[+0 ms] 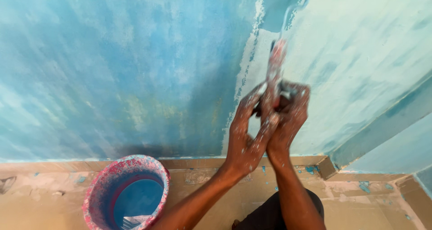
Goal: The person paints a wall with blue paint using a roller. They repeatedly dip the roller into a bucket of paint and apply it to the wall in vertical strokes.
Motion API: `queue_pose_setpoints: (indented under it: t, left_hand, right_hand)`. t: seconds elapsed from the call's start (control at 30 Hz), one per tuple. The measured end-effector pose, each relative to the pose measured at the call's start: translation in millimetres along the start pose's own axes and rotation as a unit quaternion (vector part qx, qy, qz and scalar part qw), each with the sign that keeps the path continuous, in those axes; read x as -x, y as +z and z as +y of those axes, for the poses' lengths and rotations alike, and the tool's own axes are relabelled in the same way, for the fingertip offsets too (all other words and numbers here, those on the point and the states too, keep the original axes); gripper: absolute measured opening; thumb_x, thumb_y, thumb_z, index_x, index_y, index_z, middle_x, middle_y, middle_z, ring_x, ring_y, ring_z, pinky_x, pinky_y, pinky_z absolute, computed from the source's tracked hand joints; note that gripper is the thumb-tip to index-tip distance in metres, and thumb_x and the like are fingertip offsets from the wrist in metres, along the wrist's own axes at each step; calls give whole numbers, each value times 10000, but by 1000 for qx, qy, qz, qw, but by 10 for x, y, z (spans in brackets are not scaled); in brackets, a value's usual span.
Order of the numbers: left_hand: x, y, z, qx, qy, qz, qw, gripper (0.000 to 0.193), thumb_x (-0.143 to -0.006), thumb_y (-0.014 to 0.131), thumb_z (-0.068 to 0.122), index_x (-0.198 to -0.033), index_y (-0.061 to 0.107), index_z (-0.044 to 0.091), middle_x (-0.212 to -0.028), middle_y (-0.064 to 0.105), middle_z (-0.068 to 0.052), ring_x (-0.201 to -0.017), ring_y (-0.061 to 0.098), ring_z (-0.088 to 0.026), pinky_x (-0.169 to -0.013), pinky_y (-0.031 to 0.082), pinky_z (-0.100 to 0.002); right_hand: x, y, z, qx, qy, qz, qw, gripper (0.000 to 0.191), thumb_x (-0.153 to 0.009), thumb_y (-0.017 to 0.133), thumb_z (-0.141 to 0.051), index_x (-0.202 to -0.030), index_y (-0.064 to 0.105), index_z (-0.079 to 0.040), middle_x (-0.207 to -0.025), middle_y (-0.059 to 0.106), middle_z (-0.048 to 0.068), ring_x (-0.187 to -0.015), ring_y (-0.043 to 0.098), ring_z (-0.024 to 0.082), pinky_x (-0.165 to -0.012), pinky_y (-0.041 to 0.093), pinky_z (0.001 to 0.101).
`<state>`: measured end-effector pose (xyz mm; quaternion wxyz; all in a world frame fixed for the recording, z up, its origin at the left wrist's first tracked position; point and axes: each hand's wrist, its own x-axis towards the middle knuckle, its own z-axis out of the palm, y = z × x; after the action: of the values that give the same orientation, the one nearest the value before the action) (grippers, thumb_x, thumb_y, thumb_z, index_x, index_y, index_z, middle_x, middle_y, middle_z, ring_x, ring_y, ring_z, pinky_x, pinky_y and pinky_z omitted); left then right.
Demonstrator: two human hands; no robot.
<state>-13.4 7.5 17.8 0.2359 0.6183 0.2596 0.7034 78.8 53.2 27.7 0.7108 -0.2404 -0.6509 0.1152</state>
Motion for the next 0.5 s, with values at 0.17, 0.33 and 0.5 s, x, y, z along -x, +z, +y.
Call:
queue_pose_setpoints:
  t: [0.17, 0.33, 0.5]
  left_hand:
    - [423, -112, 36, 22, -86, 2, 996, 588, -1043, 599, 293, -1547, 431, 40, -1574, 478, -201, -1461, 492, -324, -1169, 425, -462]
    - [369, -165, 34, 5, -53, 1, 999, 574, -1061, 609, 282, -1548, 449, 25, -1587, 487, -207, -1473, 488, -332, -1219, 419, -470]
    - [38, -116, -1, 47, -34, -13, 998, 605, -1067, 595, 340, -1563, 432, 34, -1558, 500, -192, -1416, 545, -306, -1208, 459, -450]
  right_hand:
    - [510, 66, -109, -16, 63, 8, 998, 359, -1092, 567, -320, -1221, 520, 12, -890, 688, 112, -717, 714, 177, -600, 598, 290]
    - [412, 94, -60, 25, 66, 14, 997, 365, -1075, 575, -315, -1243, 522, 5, -892, 706, 97, -722, 753, 161, -584, 636, 272]
    - [72, 94, -11, -33, 41, 10, 999, 397, -1073, 674, -283, -1240, 474, 17, -859, 679, 119, -689, 678, 168, -578, 552, 283]
